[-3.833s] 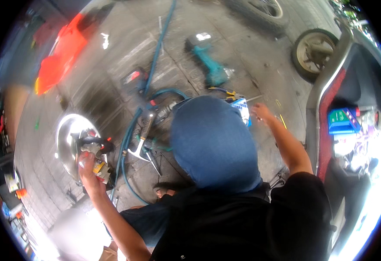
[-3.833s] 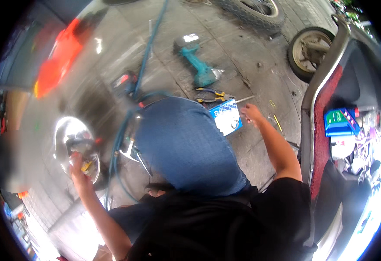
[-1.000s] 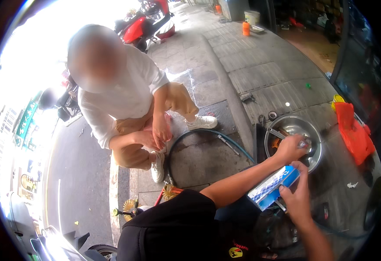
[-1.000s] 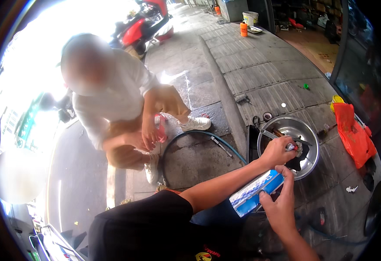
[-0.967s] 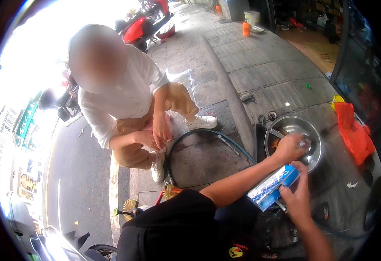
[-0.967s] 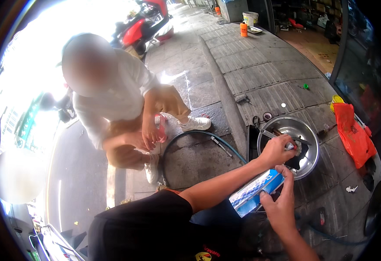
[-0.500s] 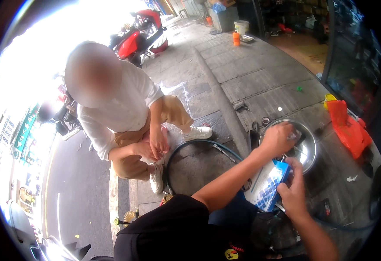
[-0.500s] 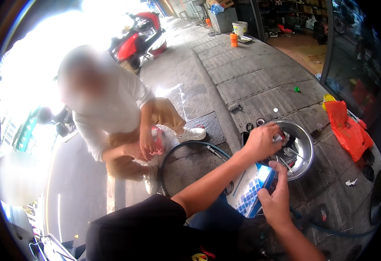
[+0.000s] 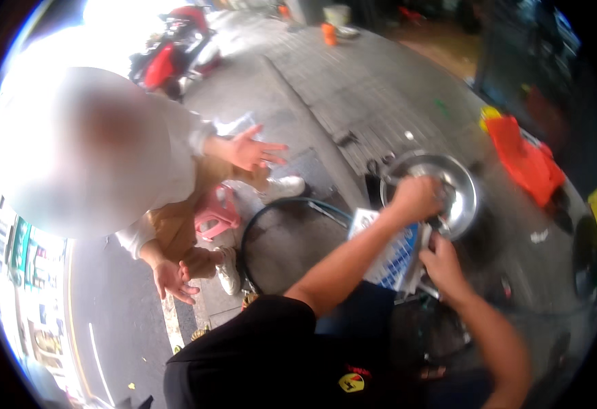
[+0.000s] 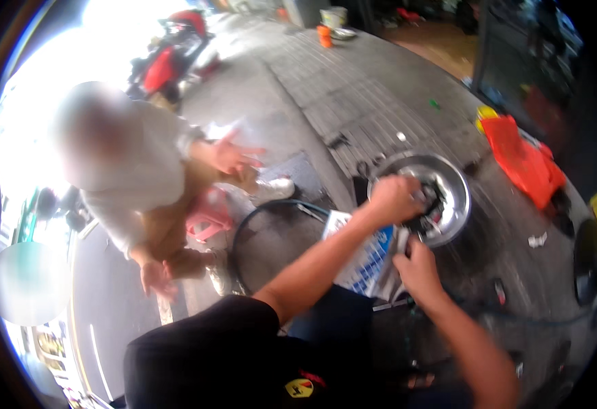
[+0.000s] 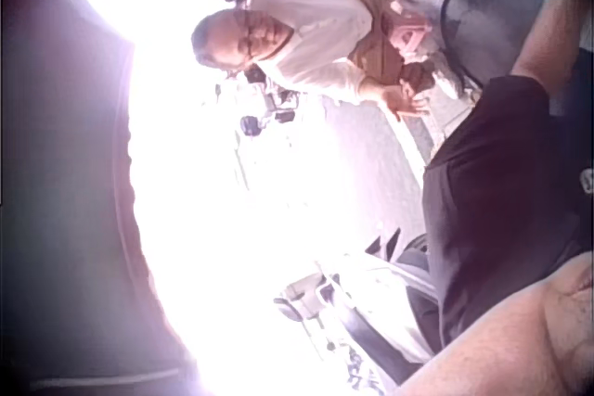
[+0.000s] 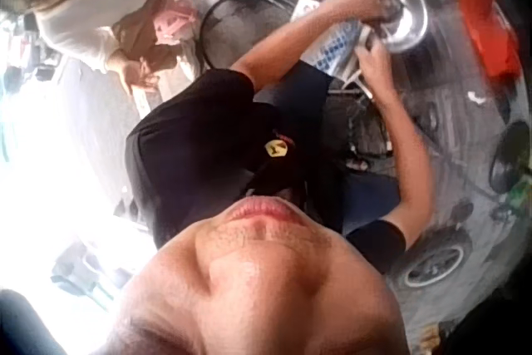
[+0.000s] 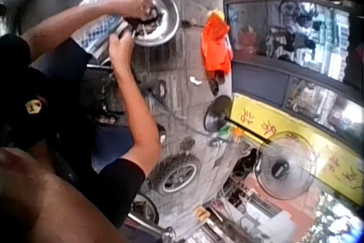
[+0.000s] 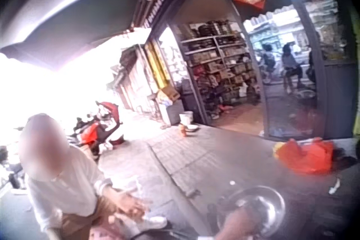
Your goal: The person manipulates small hardware by hand, opens a package containing a circular component, and handles a metal assembly near a basin on the ground.
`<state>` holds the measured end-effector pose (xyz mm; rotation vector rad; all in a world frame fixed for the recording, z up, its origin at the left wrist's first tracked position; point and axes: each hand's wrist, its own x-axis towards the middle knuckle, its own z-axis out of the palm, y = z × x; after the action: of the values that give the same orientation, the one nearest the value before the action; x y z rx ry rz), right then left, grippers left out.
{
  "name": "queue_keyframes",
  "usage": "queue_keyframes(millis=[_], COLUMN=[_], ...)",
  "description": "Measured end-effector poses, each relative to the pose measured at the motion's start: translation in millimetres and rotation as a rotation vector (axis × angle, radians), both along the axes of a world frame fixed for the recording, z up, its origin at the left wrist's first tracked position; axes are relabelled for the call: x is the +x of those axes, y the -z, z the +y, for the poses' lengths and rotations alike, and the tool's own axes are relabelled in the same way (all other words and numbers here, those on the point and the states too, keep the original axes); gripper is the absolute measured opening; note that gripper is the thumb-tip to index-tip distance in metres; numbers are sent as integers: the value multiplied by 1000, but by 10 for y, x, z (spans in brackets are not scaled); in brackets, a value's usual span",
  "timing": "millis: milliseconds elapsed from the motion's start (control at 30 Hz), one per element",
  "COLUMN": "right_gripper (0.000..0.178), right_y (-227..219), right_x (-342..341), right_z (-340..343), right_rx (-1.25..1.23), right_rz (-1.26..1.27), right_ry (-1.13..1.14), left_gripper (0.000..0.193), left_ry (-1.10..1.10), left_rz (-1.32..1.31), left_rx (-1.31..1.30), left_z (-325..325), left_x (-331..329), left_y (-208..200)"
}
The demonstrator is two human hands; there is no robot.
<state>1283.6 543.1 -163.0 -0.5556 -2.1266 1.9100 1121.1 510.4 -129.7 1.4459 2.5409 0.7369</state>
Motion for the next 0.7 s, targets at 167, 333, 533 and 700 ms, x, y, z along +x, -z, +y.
queue_keyframes(millis=[167,333,533,700], right_gripper=[50,46,22,26], right_y=[252,-94,-157,-146], right_x=[-87,-58,-53,-157], right_z=[-76,-92,-4,-65], right_rx=[-497,513,1025,761], right_rz=[-39,86,201,-75], right_ry=[-10,27,-248,-314], left_gripper=[30,40,37,33], left_ry=[-104,-101,-97,-74], left_rz=[-358,-275,-299,-287], left_rx=[127,130,84,80], left_z=[-194,-240,-270,-313], left_x=[-322,-381,-435,-559], left_y=[266,270,263,394])
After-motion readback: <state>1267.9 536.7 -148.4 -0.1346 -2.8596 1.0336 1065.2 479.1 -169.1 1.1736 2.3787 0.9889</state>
